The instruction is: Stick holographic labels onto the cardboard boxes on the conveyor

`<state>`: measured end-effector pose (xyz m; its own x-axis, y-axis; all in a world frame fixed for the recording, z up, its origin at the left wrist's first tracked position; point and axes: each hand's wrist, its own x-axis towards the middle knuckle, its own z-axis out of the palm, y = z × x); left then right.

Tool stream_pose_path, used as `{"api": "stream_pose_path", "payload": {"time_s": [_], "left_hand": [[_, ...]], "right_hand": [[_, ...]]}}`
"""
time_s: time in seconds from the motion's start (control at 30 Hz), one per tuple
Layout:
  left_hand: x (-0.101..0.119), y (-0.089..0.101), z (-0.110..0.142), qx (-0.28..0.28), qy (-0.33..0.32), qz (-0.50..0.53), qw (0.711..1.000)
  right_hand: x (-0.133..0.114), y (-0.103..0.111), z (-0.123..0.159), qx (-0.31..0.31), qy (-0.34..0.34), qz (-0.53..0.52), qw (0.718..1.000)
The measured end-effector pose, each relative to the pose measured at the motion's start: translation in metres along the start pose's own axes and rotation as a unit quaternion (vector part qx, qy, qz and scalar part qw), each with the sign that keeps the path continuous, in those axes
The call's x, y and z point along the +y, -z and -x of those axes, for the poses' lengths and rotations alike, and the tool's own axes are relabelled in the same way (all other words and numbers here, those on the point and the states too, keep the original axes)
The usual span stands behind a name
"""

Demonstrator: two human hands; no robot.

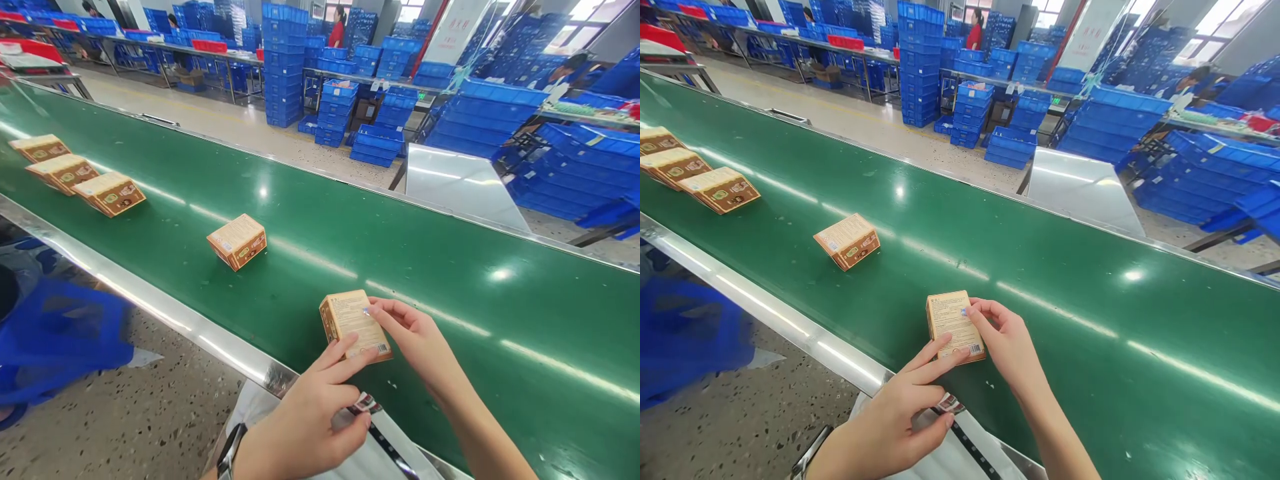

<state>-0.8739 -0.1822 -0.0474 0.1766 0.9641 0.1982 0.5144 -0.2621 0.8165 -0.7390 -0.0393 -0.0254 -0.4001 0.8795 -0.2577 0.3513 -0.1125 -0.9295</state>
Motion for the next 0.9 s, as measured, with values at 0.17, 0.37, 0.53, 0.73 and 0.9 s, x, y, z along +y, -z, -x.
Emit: {"api": "stream_pose_path", "payload": {"time_s": [0.17, 0.37, 0.53, 0.73, 0.9], "left_hand": [[0.006, -0.006, -0.004, -0.012, 0.008, 0.013, 1.000], [0.012, -0.015, -0.010, -0.011, -0.004, 0.025, 1.000], [0.013, -0.024, -0.013, -0.027, -0.013, 0.006, 1.000], [0.013, -0.035, -0.016, -0.029, -0.034, 0.006, 0.999], [0.017, -0.033, -0.017, -0.026, -0.029, 0.073, 0.997]], "right_hand": [[0.005, 0.008, 0.005, 0.006, -0.001, -0.003, 1.000], [0.010, 0.018, 0.009, 0.010, 0.016, 0.011, 1.000], [0.013, 0.018, 0.017, 0.047, 0.040, 0.067, 0.996], [0.027, 0.020, 0.021, 0.162, 0.059, 0.147, 0.974], [0.028, 0.045, 0.028, 0.218, 0.151, 0.214, 0.940]]}}
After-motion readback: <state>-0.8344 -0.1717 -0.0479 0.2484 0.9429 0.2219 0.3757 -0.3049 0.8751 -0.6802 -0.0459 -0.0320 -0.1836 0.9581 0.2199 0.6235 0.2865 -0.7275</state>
